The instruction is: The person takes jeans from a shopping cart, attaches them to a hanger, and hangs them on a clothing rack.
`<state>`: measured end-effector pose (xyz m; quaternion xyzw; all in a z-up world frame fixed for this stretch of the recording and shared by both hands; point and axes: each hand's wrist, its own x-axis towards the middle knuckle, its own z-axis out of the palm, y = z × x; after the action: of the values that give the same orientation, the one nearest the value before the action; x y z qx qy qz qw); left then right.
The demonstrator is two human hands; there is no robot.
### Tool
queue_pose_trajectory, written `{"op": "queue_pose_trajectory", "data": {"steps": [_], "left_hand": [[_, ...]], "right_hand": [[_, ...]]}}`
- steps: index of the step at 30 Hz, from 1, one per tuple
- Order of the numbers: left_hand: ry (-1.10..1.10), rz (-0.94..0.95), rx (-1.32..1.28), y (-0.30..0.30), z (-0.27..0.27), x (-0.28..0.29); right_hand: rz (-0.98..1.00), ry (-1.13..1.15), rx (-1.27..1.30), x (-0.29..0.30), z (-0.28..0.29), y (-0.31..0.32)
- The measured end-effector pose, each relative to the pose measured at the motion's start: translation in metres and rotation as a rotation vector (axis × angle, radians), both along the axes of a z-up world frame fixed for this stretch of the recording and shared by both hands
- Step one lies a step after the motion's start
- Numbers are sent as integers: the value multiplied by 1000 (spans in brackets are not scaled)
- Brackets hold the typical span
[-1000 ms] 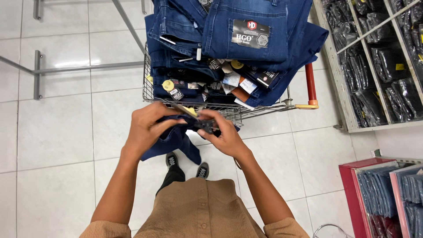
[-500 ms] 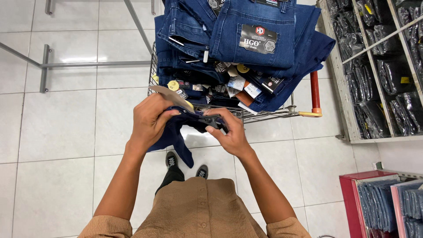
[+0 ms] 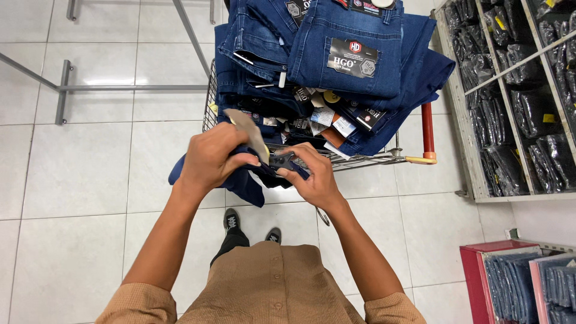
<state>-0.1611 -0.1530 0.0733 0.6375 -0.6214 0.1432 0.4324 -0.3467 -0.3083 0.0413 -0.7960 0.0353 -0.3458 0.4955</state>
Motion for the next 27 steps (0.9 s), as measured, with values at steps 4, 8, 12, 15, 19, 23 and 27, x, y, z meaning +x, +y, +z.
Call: {"op": "queue_pose_trajectory", "data": {"steps": [4, 8, 12, 15, 19, 23, 27], "left_hand": [[47, -57, 127, -2, 9, 1], [41, 30, 37, -2, -4, 2], [128, 46, -40, -4, -9, 4], [159, 29, -68, -6, -10, 2], [149, -15, -110, -10, -5, -8], [169, 3, -136, -12, -9, -6], [179, -32, -172, -15, -5, -9]], "right_hand": [[-14, -23, -43, 5, -2, 0], [-36, -27, -63, 0, -14, 0], [-47, -63, -70, -1, -10, 1], [-42, -63, -103, 0, -6, 4], [-53, -71, -169, 4, -8, 8], [-48, -83, -184, 8, -3, 10], [-51, -94, -226, 14, -9, 6]]}}
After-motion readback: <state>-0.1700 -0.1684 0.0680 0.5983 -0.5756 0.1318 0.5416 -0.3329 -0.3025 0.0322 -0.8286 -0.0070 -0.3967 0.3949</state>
